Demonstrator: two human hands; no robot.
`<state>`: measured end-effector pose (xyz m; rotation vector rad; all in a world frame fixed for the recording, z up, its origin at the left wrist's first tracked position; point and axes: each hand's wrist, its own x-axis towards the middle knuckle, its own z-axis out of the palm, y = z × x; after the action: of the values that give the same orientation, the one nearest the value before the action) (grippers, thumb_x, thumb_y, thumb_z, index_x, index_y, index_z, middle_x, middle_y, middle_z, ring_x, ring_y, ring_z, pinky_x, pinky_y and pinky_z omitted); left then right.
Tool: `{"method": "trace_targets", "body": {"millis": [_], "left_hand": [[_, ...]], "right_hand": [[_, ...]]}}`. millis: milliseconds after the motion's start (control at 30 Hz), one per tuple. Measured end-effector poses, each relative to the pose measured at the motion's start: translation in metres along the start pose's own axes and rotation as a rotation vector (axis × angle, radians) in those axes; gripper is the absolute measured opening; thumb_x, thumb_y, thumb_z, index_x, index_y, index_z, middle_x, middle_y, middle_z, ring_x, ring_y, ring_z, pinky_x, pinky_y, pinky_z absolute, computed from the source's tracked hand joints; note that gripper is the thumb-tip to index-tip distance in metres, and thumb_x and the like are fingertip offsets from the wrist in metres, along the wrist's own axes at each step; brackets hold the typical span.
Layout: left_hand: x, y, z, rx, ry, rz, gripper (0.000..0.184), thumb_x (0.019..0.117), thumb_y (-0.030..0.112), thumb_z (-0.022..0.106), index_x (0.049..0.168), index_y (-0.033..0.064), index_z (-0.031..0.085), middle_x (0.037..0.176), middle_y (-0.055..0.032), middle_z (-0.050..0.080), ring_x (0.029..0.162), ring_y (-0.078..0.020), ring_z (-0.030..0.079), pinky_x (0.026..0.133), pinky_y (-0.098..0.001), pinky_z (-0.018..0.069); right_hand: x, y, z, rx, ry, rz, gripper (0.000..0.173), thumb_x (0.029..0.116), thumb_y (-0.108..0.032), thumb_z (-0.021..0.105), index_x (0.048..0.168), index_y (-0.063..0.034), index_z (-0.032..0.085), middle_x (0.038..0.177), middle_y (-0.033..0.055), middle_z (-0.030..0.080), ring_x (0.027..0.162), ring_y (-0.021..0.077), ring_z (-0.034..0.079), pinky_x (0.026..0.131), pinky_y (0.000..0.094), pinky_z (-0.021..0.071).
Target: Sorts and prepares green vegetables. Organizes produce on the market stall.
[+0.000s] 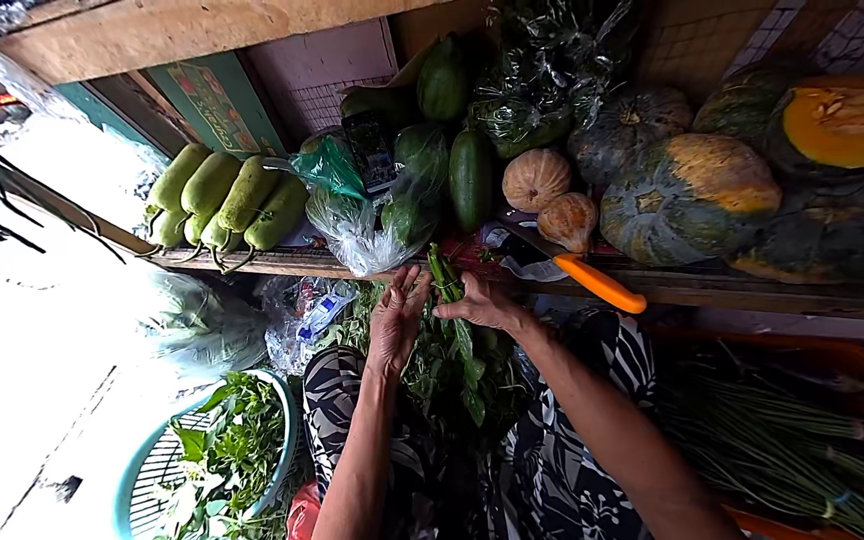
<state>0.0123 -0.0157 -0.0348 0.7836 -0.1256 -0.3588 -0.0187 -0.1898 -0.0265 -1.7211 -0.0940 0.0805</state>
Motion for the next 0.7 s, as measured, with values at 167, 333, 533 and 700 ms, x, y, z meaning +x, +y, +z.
{"method": "trace_targets", "body": {"millis": [167,333,533,700], "left_hand": [[0.013,0.015,-0.007,0.674,-0.253,0.033,0.117,0.0659,0.056,0.09,0.147,-0.0056,0.031,0.128,-0.0066,0.063,0.109,-0.0096,0.066,0.096,-0.0278,0.0557],[0.025,0.044,-0.004,0.97,-0.472,-0.111,0.09,0.0734,0.039,0.085,0.141,-0.003,0.044,0.129,-0.0085,0.063,0.112,-0.0088,0.063,0.097,-0.0272,0.0539],[0.029,0.05,-0.02,0.842,-0.547,-0.148,0.103,0.0638,0.059,0.09,0.135,-0.0009,0.046,0.127,-0.0054,0.065,0.114,-0.0105,0.064,0.1,-0.0294,0.0536],[0.021,0.044,-0.02,0.931,-0.534,-0.183,0.109,0.0667,0.045,0.09,0.145,0.0014,0.029,0.137,-0.0082,0.056,0.119,-0.0094,0.061,0.1,-0.0283,0.0528]], "right_hand": [[-0.001,0.0,-0.002,-0.411,-0.044,0.065,0.061,0.0836,-0.021,0.08,0.135,0.0026,0.057,0.12,0.0239,0.066,0.114,0.0346,0.064,0.099,0.0564,0.0476],[-0.003,-0.014,0.007,-0.758,-0.201,0.138,0.059,0.0912,-0.025,0.073,0.141,-0.0006,0.052,0.117,0.0265,0.066,0.114,0.0427,0.063,0.097,0.0632,0.0444],[-0.005,-0.02,0.012,-0.832,-0.23,0.146,0.059,0.0926,-0.026,0.07,0.144,-0.0044,0.05,0.117,0.0261,0.066,0.114,0.0429,0.062,0.097,0.0625,0.0434],[-0.006,-0.018,0.02,-0.86,-0.303,0.167,0.057,0.0926,-0.026,0.07,0.141,-0.003,0.05,0.11,0.0272,0.067,0.108,0.0448,0.064,0.096,0.0631,0.043]]}}
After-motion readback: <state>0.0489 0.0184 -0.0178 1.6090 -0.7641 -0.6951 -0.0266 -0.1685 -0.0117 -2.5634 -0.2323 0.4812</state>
